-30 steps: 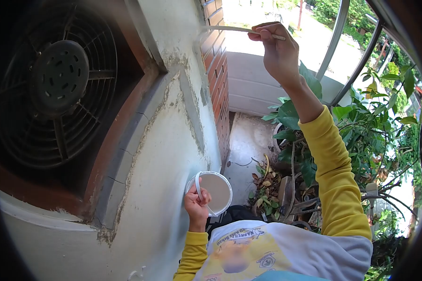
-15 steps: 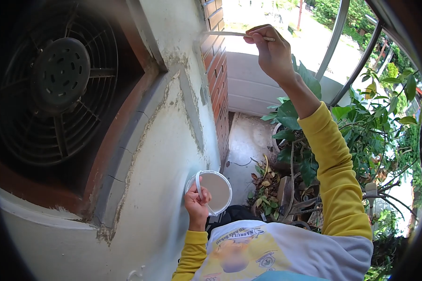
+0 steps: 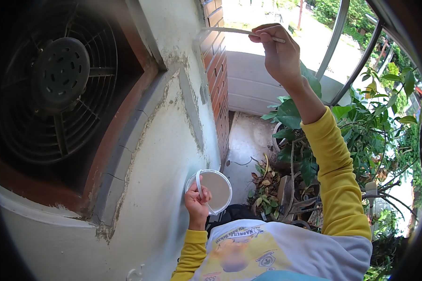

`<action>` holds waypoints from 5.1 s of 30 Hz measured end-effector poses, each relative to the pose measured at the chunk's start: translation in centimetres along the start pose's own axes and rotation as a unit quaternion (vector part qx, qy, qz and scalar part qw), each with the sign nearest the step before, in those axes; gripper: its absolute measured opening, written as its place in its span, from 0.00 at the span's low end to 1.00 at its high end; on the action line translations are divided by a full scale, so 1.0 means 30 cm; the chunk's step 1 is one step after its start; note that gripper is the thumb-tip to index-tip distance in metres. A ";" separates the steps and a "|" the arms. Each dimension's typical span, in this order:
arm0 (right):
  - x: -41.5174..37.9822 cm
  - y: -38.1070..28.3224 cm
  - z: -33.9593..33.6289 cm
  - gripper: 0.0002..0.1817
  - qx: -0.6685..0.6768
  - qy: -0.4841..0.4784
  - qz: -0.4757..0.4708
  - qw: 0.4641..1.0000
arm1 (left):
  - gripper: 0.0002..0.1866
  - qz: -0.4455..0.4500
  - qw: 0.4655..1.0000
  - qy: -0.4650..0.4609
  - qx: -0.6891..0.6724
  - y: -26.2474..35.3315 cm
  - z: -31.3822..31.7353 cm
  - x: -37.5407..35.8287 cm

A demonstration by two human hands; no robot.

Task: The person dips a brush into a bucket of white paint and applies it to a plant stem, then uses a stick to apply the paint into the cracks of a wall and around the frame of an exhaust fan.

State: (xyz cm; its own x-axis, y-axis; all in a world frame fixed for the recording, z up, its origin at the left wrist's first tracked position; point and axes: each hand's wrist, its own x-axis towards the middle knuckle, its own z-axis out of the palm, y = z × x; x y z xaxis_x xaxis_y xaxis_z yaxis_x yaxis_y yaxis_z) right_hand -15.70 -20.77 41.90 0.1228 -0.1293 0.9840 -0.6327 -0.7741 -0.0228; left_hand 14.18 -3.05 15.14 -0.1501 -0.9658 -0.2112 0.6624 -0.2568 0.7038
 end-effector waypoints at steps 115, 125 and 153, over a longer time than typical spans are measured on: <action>-0.306 -0.382 -0.160 0.08 0.397 0.288 0.327 0.808 | 0.31 -0.006 0.998 0.004 -0.057 -0.050 -0.009 -0.008; -0.137 -0.333 -0.050 0.07 0.343 0.177 0.282 0.879 | 0.29 -0.012 0.998 0.008 -0.066 -0.029 0.004 -0.022; -0.015 -0.538 -0.101 0.09 0.389 0.104 0.229 0.886 | 0.29 0.002 0.997 -0.003 -0.076 -0.038 0.001 -0.028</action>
State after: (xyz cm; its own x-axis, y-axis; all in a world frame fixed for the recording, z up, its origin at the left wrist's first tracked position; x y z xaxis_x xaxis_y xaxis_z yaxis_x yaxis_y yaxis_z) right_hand -7.88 -6.34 42.35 -0.2057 -0.4866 0.8490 0.1484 -0.8731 -0.4645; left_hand 13.53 -1.94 14.55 -0.1519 -0.9671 -0.2038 0.7661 -0.2455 0.5940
